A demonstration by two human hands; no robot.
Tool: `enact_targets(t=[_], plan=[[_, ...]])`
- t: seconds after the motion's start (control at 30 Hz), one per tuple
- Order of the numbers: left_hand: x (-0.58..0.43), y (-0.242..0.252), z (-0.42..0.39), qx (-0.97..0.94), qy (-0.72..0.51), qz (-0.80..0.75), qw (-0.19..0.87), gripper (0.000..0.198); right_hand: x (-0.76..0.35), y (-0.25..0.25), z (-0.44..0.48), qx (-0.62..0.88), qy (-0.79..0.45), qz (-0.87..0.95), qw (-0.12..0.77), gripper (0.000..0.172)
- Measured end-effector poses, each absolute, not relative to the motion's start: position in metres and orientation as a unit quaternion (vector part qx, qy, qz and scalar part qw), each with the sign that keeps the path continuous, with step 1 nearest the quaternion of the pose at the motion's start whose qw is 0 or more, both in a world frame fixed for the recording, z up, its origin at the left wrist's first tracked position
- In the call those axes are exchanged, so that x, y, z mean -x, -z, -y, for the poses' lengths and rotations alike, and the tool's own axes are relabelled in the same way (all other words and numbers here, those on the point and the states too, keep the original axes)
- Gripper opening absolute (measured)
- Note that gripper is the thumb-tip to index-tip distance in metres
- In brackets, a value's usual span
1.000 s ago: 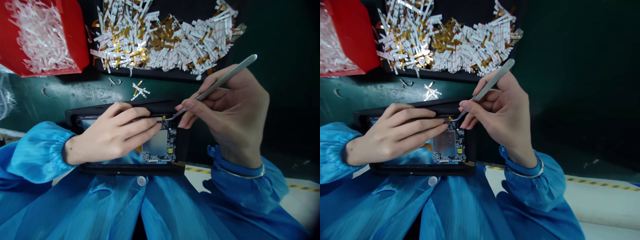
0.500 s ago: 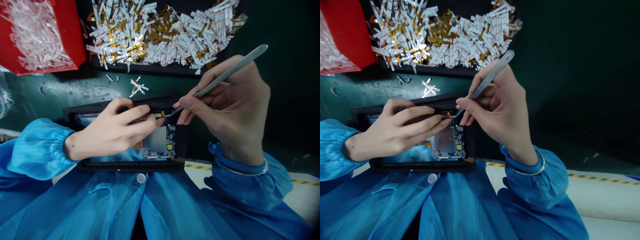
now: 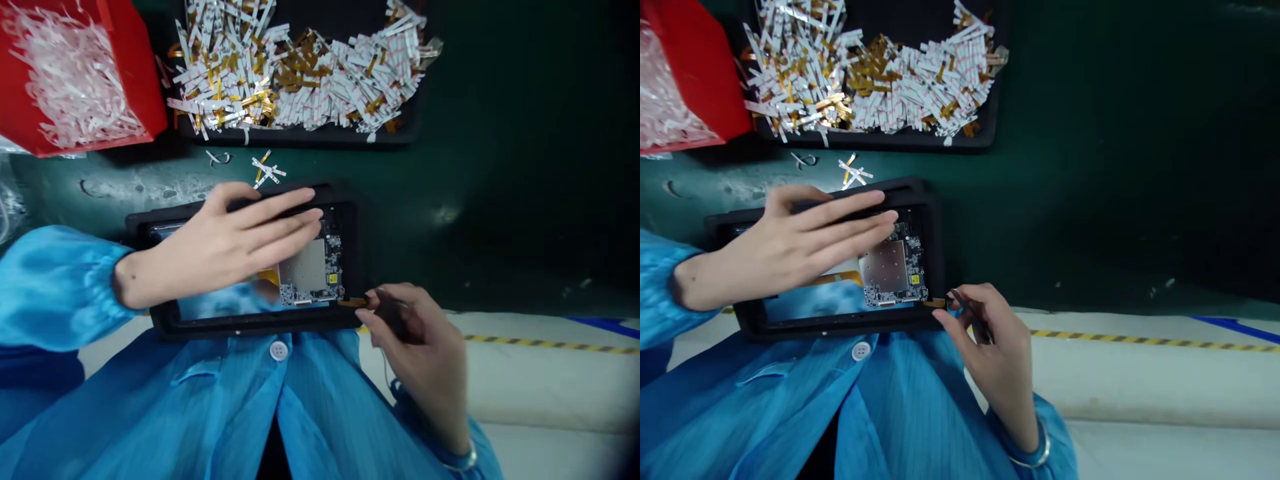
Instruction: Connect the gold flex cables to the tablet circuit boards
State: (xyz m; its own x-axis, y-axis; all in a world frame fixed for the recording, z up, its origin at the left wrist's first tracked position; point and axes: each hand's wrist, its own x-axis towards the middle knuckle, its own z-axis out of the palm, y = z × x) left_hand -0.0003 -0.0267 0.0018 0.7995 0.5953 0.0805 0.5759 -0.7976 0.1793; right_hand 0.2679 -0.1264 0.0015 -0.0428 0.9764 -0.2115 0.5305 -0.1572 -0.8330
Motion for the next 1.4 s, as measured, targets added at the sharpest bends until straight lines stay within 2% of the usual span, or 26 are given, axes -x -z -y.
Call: enact_targets(t=[0.17,0.27,0.43,0.57,0.67,0.83,0.97,1.07,1.27,1.4], plan=[[-0.008,0.002,0.024,-0.919,-0.158,-0.361,-0.02,0.016,-0.249,0.018,0.142,0.662,-0.289,0.593,0.355,0.019],[-0.017,0.005,0.027,-0.914,-0.146,-0.376,-0.044,0.017,-0.247,0.024,0.144,0.658,-0.254,0.603,0.372,0.018],[-0.018,0.007,0.03,-0.908,-0.112,-0.403,-0.016,0.021,-0.248,0.03,0.146,0.613,-0.227,0.629,0.421,0.018],[-0.016,0.008,0.024,-0.905,-0.128,-0.401,0.066,0.02,-0.253,0.04,0.145,0.545,-0.228,0.673,0.446,0.02],[-0.021,0.008,0.017,-0.901,-0.119,-0.399,0.122,0.023,-0.262,0.045,0.142,0.487,-0.238,0.714,0.444,0.022],[-0.033,-0.001,0.012,-0.903,-0.07,-0.402,0.133,0.033,-0.274,0.046,0.136,0.414,-0.254,0.774,0.407,0.025],[-0.041,-0.01,0.031,-0.92,-0.075,-0.37,0.104,0.025,-0.272,0.044,0.133,0.404,-0.201,0.793,0.409,0.024],[-0.05,-0.009,0.05,-0.937,-0.098,-0.298,0.156,0.019,-0.272,0.042,0.134,0.4,-0.161,0.815,0.388,0.02],[-0.06,0.001,0.051,-0.936,-0.098,-0.264,0.21,0.007,-0.279,0.039,0.14,0.382,-0.114,0.852,0.34,0.028],[-0.049,-0.007,0.043,-0.907,-0.142,-0.283,0.277,0.013,-0.275,0.032,0.137,0.357,-0.072,0.877,0.313,0.023]])
